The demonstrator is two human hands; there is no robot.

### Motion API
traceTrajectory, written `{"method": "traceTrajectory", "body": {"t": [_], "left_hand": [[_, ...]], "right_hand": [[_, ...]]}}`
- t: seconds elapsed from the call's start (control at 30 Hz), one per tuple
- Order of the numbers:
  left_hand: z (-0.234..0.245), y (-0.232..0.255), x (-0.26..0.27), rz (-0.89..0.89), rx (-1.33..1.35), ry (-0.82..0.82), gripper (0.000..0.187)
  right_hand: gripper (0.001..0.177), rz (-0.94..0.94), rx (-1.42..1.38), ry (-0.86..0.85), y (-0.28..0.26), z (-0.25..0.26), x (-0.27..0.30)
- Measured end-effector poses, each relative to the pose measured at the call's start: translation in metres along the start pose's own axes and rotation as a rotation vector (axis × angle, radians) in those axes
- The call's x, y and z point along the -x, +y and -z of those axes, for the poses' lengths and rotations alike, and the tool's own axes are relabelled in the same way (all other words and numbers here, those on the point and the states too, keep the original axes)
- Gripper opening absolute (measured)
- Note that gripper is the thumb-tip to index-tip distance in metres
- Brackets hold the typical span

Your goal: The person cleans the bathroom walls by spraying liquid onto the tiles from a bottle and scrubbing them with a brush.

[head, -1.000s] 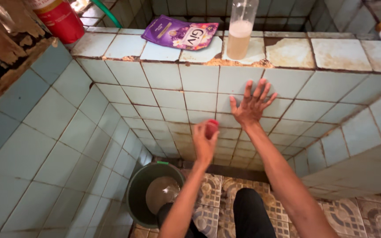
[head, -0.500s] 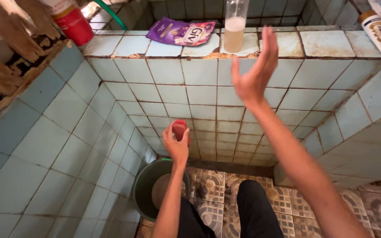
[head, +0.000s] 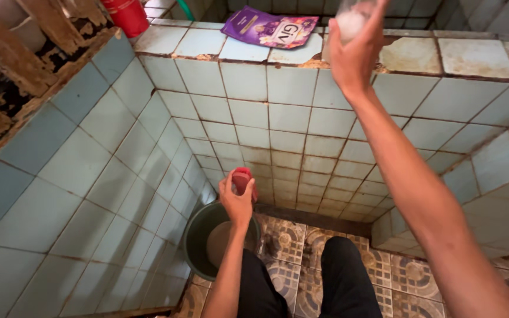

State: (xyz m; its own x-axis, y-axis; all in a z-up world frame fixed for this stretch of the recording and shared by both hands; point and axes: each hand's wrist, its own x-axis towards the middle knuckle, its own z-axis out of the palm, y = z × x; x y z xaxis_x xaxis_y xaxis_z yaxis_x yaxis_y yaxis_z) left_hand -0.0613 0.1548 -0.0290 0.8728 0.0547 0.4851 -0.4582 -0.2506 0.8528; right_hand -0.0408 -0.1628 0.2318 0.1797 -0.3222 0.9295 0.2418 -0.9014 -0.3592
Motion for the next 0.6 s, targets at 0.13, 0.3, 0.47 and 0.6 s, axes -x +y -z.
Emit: {"method": "traceTrajectory", "body": {"t": [0.13, 0.3, 0.47, 0.6], "left_hand": [[0.009, -0.005, -0.001, 0.045, 0.025, -0.003, 0.055], [0.016, -0.014, -0.001, 0.006, 0.011, 0.036, 0.054], [0.03, -0.022, -0.001, -0.004, -0.087, 0.047, 0.056], [0.034, -0.017, 0.0, 0.027, -0.067, 0.055, 0.057]], "right_hand": [[0.077, -0.037, -0.201, -0.015, -0.047, 0.026, 0.041], [0.061, -0.527, -0.606, -0.253, -0.084, 0.042, 0.127], [0.071, -0.928, -1.173, -0.489, -0.064, 0.044, 0.192], [0.101, -0.78, -0.729, -0.543, -0.064, 0.063, 0.208]]}}
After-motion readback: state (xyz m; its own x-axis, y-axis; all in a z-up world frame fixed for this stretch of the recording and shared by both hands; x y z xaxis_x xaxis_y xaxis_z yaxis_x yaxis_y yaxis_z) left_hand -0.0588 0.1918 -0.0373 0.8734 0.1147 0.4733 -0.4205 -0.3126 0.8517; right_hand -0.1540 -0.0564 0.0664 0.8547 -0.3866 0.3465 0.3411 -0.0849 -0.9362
